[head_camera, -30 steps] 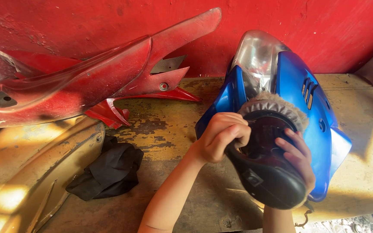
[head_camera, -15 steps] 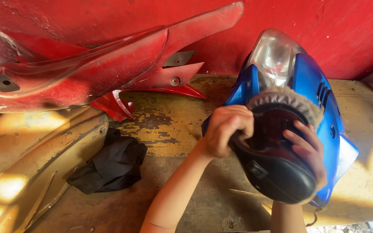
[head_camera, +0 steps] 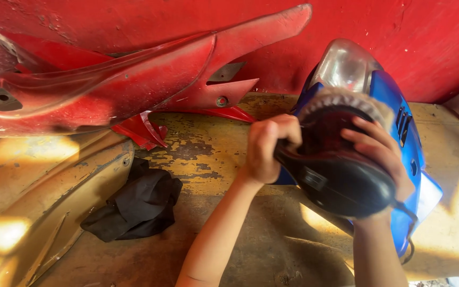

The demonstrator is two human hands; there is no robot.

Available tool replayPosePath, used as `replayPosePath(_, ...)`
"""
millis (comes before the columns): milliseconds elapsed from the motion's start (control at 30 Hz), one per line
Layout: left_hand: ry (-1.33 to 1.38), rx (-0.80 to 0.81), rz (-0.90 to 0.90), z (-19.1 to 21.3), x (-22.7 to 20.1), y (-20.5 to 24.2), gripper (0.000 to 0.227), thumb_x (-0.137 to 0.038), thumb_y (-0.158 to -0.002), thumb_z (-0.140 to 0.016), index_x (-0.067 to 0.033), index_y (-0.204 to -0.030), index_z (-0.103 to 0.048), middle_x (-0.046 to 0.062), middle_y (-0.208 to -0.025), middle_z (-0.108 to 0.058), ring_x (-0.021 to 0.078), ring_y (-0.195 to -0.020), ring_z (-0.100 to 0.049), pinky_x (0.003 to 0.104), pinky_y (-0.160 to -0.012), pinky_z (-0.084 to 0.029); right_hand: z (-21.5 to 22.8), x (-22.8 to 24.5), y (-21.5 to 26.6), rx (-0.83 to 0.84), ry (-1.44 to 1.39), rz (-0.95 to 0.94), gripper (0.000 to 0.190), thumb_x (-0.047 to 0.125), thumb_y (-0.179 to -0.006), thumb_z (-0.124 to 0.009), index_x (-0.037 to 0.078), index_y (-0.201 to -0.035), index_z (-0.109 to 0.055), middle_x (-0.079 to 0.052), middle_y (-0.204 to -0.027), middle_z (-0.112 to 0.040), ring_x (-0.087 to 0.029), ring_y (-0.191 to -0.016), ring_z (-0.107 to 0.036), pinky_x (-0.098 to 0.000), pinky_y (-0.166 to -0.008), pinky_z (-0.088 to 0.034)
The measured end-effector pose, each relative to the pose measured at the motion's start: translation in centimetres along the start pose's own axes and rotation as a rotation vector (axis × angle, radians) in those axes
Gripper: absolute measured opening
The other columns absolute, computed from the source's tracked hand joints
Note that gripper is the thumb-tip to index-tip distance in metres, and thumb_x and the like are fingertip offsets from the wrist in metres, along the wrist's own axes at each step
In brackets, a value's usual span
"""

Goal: The person uses a rotary polisher with a buffing pad to polish a blue motorcycle fairing resting on a wooden workbench. The person moves the polisher across the surface of the fairing, covering different areas to smooth the finish.

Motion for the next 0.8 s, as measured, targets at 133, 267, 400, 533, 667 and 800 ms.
replayPosePath(133,0.038,-0.129,0.025,1.6,0.8,0.6,0.062,-0.046,-0.111,-0.025,-0.004,-0.069,-0.04,0.006,-0.061,-0.046,0.0174,-0.059,-0.047,0.031,-0.064,-0.036,-1.9,1.9,-2.5,0.22,0.057,0.067,0.03,0.014,-0.097,-0.073,0.004,-0.118,-0.055,-0.019,-0.12,-0.071,-0.035,-0.128,-0.065,-0.0476,-0.118,-0.045)
replayPosePath(267,0.045,-0.131,0.052,1.1,0.0,-0.1,0.059,-0.043,-0.111,-0.026,-0.0026,-0.072,-0.043,0.007,-0.067,-0.048,0.0181,-0.065,-0.048,0.031,-0.069,-0.038,-1.7,2.1,-4.4,0.299,-0.04,0.052,0.037,0.013,-0.088,-0.077,0.006,-0.117,-0.056,-0.015,-0.119,-0.069,-0.033,-0.127,-0.066,-0.0436,-0.114,-0.051)
replayPosePath(400,0.015,-0.182,0.103,1.7,1.0,-0.4,0.058,-0.042,-0.112,-0.024,-0.0005,-0.081,-0.05,0.008,-0.077,-0.053,0.019,-0.076,-0.051,0.032,-0.078,-0.041,-2.8,2.0,-6.4,0.293,-0.048,0.052,0.041,0.013,-0.086,-0.079,0.006,-0.119,-0.057,-0.014,-0.121,-0.068,-0.031,-0.126,-0.066,-0.0426,-0.115,-0.053)
replayPosePath(533,0.096,-0.288,0.142,3.5,3.4,0.7,0.062,-0.045,-0.117,-0.02,-0.0022,-0.085,-0.051,0.005,-0.078,-0.053,0.016,-0.078,-0.05,0.032,-0.081,-0.041,-4.0,1.7,-6.5,0.363,0.073,0.085,0.046,0.007,-0.085,-0.084,0.003,-0.122,-0.057,-0.016,-0.123,-0.07,-0.03,-0.126,-0.067,-0.0414,-0.114,-0.052)
replayPosePath(667,0.048,-0.272,0.157,3.2,3.7,1.0,0.066,-0.047,-0.119,-0.02,-0.002,-0.086,-0.055,0.006,-0.081,-0.059,0.0164,-0.082,-0.056,0.03,-0.083,-0.044,-3.5,1.5,-6.9,0.415,0.024,0.012,0.06,0.01,-0.074,-0.089,0.002,-0.124,-0.056,-0.014,-0.125,-0.068,-0.027,-0.125,-0.066,-0.0399,-0.112,-0.053)
replayPosePath(800,-0.116,-0.223,0.124,2.3,0.6,-0.7,0.059,-0.047,-0.116,-0.025,-0.0004,-0.106,-0.059,0.01,-0.1,-0.064,0.0191,-0.1,-0.062,0.031,-0.096,-0.048,-2.9,-0.1,-7.4,0.376,-0.156,-0.078,0.07,0.017,-0.067,-0.09,0.004,-0.125,-0.054,-0.01,-0.129,-0.066,-0.025,-0.126,-0.065,-0.0399,-0.115,-0.055)
Point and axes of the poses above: each hand's wrist, its own y-axis away from the middle knuckle, its own z-axis out of the back of the hand, x = y × z, the point moved 6 cm from there along -y, towards the middle knuckle
